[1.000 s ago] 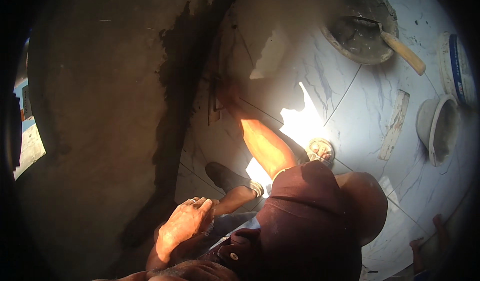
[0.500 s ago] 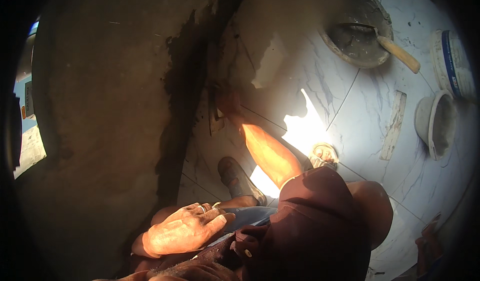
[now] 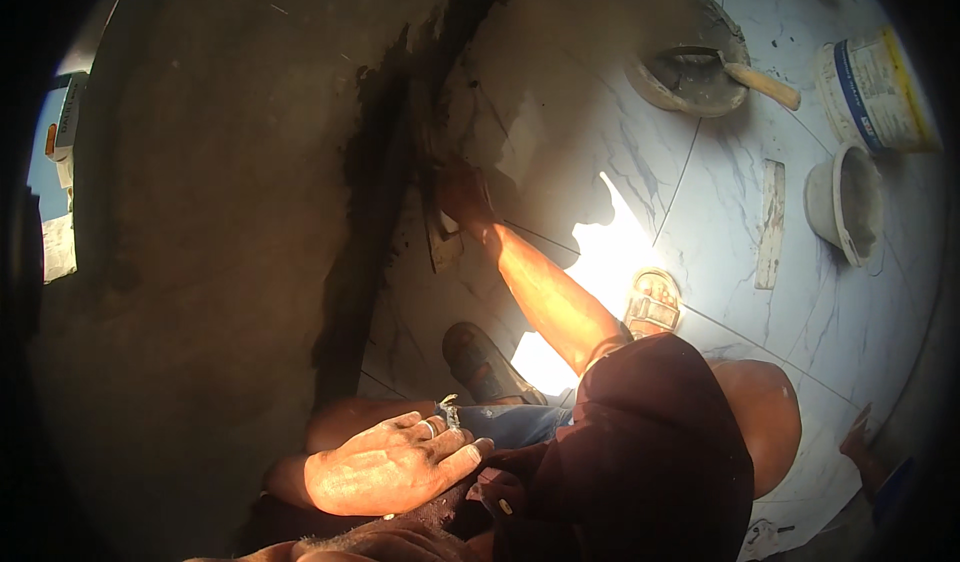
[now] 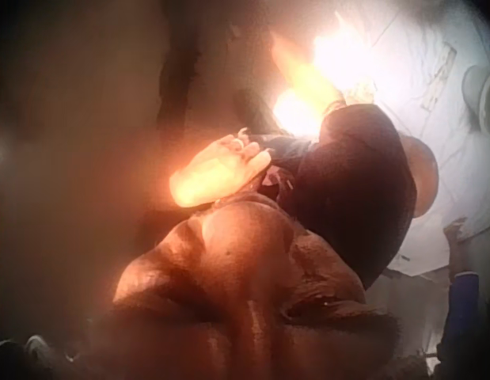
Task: The person scoops mortar from a bucket onto a float using a trowel, then applies and smooths the mortar along the base of the wall.
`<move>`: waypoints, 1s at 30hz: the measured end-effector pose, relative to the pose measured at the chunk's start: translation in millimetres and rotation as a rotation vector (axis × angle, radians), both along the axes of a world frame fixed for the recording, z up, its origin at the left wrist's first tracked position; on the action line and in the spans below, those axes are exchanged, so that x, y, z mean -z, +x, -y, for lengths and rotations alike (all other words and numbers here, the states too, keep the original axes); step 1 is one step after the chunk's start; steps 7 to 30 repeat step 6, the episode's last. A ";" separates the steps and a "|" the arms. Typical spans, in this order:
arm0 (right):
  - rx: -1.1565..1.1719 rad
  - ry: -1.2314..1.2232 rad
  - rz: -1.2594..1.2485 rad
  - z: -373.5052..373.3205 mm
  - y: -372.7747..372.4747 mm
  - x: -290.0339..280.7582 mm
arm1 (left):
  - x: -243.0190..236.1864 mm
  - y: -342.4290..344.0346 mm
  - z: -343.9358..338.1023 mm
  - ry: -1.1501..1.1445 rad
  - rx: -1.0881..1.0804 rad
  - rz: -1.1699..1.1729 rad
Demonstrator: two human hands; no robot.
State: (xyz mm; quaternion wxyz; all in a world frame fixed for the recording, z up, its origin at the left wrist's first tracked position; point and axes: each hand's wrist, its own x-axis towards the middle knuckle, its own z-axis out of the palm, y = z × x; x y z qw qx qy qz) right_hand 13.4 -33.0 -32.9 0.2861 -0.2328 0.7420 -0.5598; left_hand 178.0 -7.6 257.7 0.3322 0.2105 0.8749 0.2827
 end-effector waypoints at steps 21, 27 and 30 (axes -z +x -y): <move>-0.022 0.052 -0.444 31.9 37.4 67.8 | 6.6 13.6 6.1 0.055 0.004 -0.088; -0.022 0.052 -0.444 31.9 37.4 67.8 | 6.6 13.6 6.1 0.055 0.004 -0.088; -0.022 0.052 -0.444 31.9 37.4 67.8 | 6.6 13.6 6.1 0.055 0.004 -0.088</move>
